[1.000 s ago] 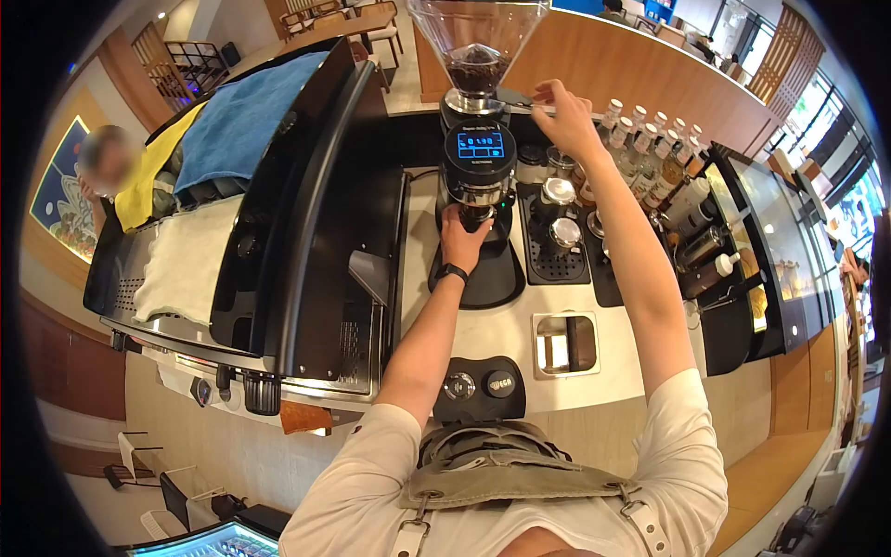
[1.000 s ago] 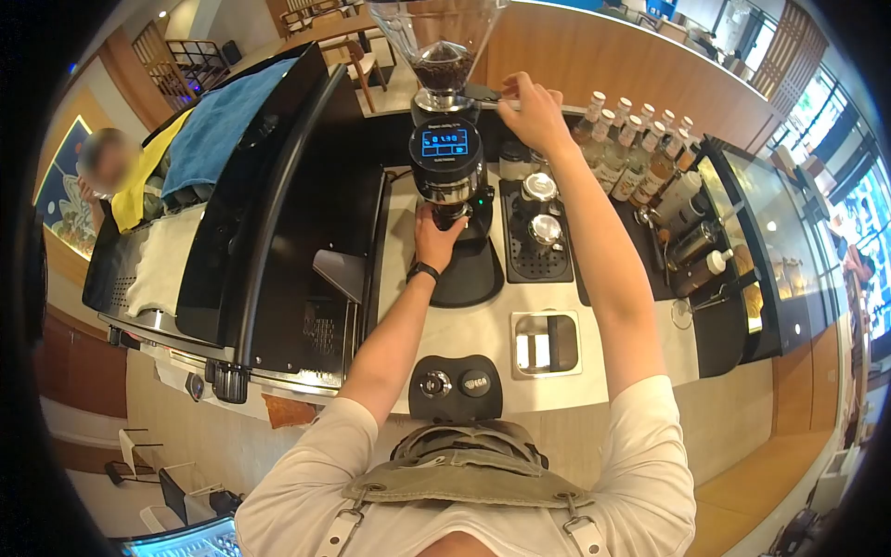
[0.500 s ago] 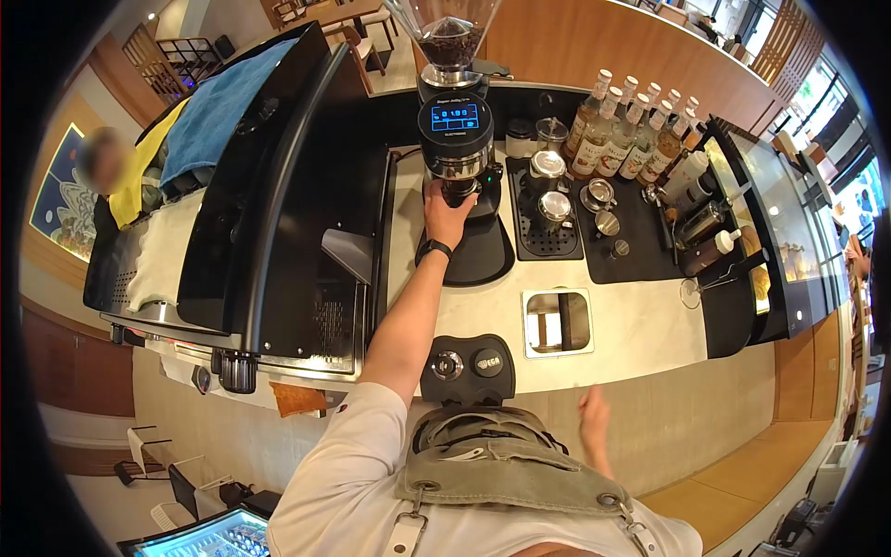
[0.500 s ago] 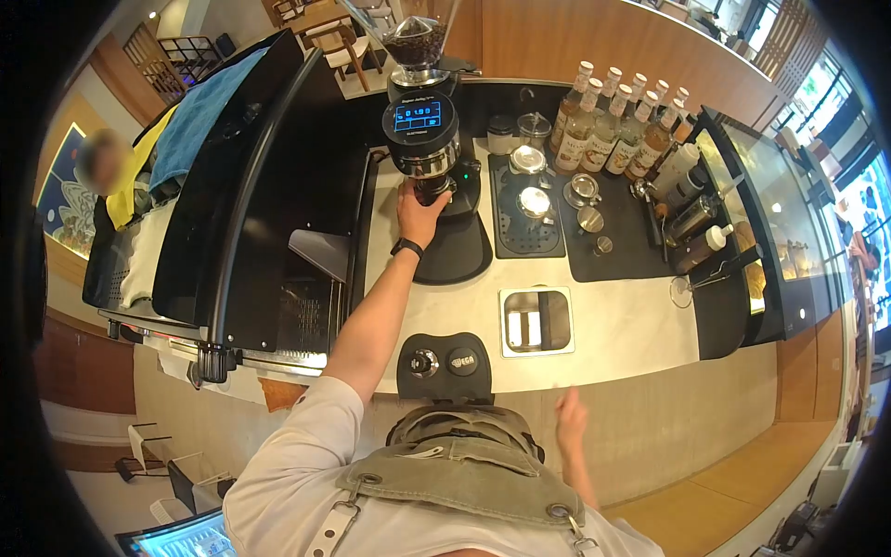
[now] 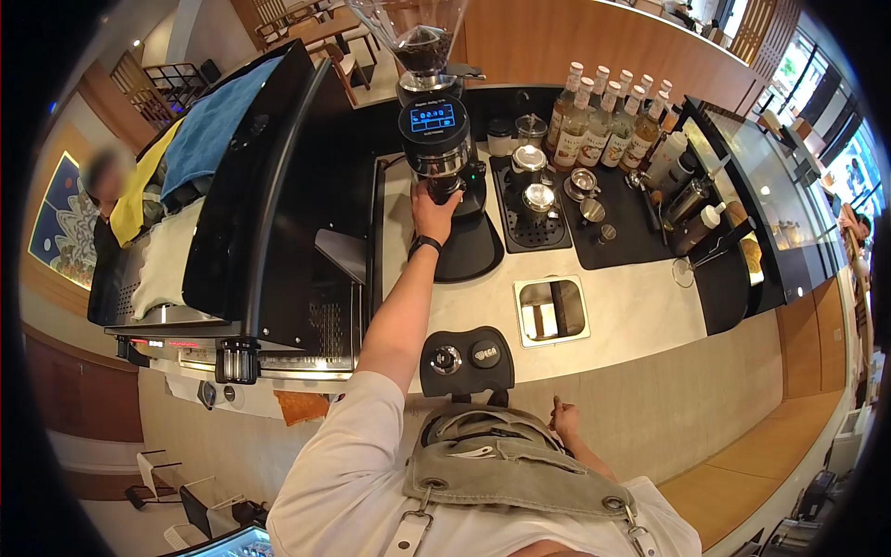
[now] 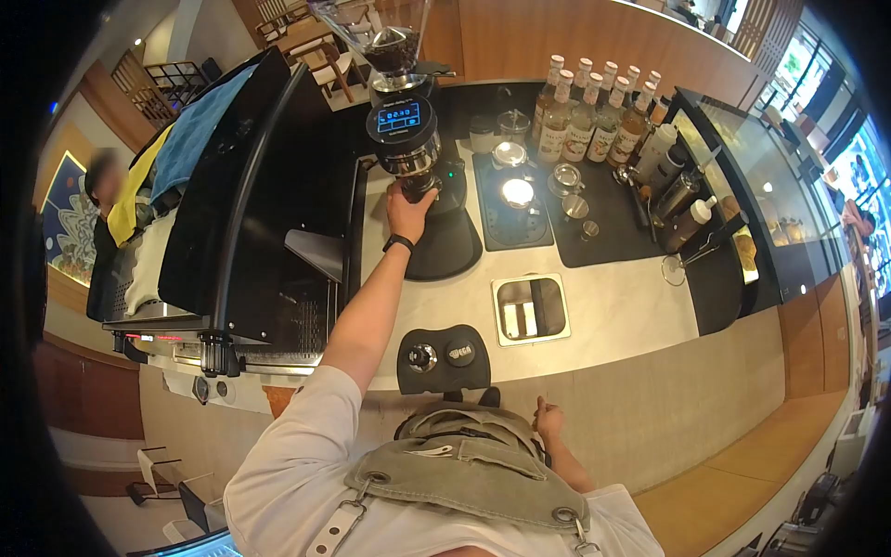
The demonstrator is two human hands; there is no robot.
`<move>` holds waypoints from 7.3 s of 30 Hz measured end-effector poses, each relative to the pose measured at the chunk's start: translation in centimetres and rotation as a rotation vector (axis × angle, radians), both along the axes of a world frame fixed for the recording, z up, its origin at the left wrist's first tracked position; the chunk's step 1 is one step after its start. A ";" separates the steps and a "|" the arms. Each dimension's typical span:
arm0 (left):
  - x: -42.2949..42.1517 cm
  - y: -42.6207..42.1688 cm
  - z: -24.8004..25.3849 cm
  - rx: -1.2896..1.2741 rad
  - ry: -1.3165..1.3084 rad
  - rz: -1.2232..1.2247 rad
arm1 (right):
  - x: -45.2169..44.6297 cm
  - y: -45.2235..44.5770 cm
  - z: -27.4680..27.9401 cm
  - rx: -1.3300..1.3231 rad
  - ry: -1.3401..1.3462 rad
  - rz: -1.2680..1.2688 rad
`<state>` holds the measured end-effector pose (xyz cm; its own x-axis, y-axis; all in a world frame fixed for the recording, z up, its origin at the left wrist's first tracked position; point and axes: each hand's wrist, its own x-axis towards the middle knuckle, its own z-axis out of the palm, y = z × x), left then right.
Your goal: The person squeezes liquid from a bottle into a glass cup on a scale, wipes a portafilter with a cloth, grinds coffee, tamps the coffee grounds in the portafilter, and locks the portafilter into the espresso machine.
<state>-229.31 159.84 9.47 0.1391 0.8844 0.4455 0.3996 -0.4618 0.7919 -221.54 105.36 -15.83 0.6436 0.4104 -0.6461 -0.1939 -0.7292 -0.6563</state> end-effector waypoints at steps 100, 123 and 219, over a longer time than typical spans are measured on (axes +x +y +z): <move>1.2 -1.2 0.7 -0.014 0.062 0.144 | 17.4 15.0 17.2 0.181 -1.180 0.559; 1.4 -1.8 1.7 -0.053 0.072 0.152 | 19.2 14.7 15.5 0.388 -1.235 0.421; -59.3 -22.6 5.4 -0.111 0.286 -0.108 | -40.3 20.6 26.6 0.890 -0.255 0.644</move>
<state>-288.57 137.24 14.90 0.3402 0.8988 0.2764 0.5665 -0.4306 0.7026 -261.84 125.92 10.79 0.2172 0.9625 0.1623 0.2639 0.1022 -0.9591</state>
